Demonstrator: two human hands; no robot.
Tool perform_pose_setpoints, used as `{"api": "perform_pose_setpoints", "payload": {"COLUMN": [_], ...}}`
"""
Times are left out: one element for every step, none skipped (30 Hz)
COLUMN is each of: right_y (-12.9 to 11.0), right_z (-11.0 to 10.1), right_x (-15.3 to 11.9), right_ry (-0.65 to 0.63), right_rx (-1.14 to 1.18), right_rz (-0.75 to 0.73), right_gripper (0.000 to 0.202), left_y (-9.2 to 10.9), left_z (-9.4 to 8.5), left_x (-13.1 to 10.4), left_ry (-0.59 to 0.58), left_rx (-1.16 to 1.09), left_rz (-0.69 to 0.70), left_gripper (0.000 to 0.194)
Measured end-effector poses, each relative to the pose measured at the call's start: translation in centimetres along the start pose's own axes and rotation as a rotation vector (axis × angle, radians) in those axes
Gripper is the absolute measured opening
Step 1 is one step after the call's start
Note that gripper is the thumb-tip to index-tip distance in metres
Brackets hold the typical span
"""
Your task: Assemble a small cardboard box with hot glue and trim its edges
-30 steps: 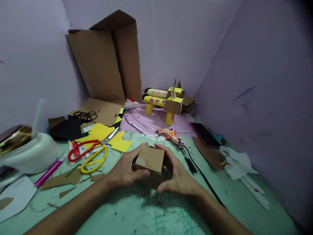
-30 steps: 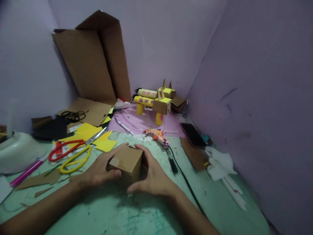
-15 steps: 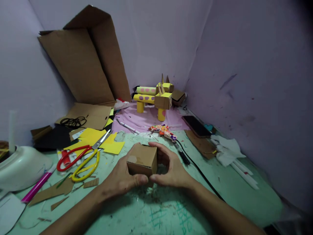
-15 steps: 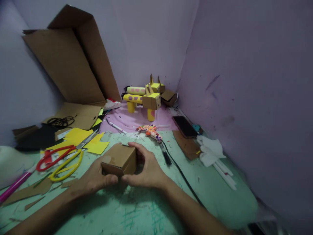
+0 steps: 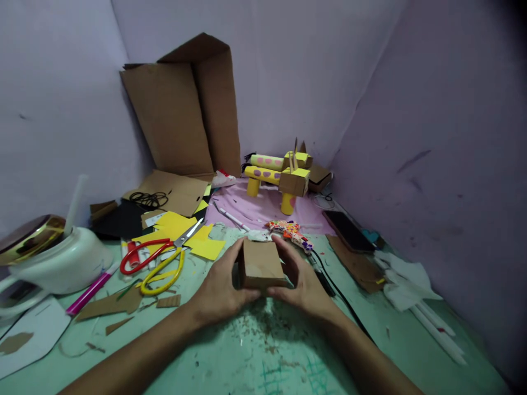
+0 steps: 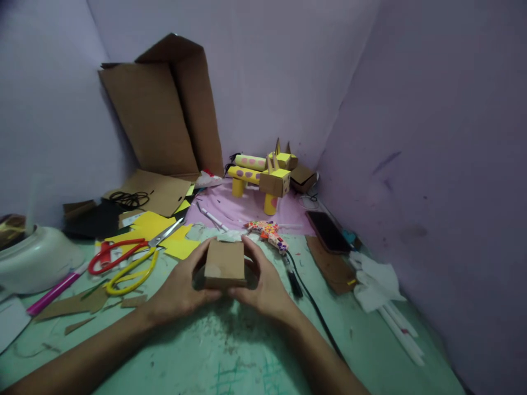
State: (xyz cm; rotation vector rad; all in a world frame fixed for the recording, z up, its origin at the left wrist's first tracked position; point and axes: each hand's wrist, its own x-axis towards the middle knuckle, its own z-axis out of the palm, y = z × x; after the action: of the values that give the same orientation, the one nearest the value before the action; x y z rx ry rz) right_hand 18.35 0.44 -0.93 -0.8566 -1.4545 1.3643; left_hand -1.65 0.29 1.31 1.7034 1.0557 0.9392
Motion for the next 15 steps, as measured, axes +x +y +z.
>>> {"api": "perform_pose_setpoints", "payload": {"right_y": [-0.1,-0.1,0.0,0.1,0.2,0.3,0.4,0.5,0.6,0.6,0.6,0.7,0.8,0.8,0.9], "right_z": [0.0,0.0,0.0,0.1,0.2,0.3,0.5,0.8,1.1,1.4,1.7,2.0,2.2,2.4,2.5], "right_x": [-0.1,-0.2,-0.2,-0.2,-0.2,-0.2,-0.2,-0.2,-0.2,-0.2,-0.3,-0.3,-0.4,-0.4,-0.4], "right_ry": [0.005,0.012,0.023,0.033,0.041,0.043,0.042,0.04,0.034,0.02,-0.001,-0.018,-0.021,-0.003,0.035], "right_rx": [-0.03,-0.049,-0.057,-0.056,-0.05,-0.041,-0.033,-0.027,-0.022,-0.013,0.005,0.034,0.069,0.101,0.116], "right_rz": [0.016,0.03,0.033,0.027,0.012,-0.004,-0.015,-0.021,-0.021,-0.016,-0.008,-0.004,-0.006,-0.007,0.003], "right_gripper": [0.094,0.092,0.09,0.087,0.084,0.082,0.081,0.079,0.078,0.079,0.082,0.087,0.093,0.1,0.105], "left_y": [-0.2,-0.4,-0.7,-1.0,-1.2,-1.4,-1.6,-1.7,-1.7,-1.7,-1.6,-1.5,-1.3,-1.2,-1.1], "left_z": [-0.1,-0.2,-0.4,-0.5,-0.5,-0.5,-0.3,-0.1,0.2,0.5,0.7,0.9,1.1,1.2,1.3], "left_x": [-0.1,-0.1,-0.2,-0.2,-0.1,-0.1,0.0,0.2,0.3,0.3,0.4,0.4,0.3,0.1,-0.1], "left_ry": [-0.024,-0.061,-0.099,-0.124,-0.135,-0.098,-0.034,0.028,0.068,0.09,0.089,0.076,0.064,0.054,0.048], "left_rx": [-0.001,-0.025,-0.086,-0.179,-0.296,-0.43,-0.544,-0.617,-0.658,-0.673,-0.667,-0.647,-0.608,-0.551,-0.479], "left_rz": [0.016,0.023,0.02,0.012,-0.003,-0.025,-0.059,-0.113,-0.162,-0.198,-0.221,-0.227,-0.221,-0.209,-0.192], "left_gripper": [0.091,0.094,0.098,0.101,0.103,0.102,0.098,0.093,0.089,0.085,0.083,0.081,0.079,0.076,0.074]}}
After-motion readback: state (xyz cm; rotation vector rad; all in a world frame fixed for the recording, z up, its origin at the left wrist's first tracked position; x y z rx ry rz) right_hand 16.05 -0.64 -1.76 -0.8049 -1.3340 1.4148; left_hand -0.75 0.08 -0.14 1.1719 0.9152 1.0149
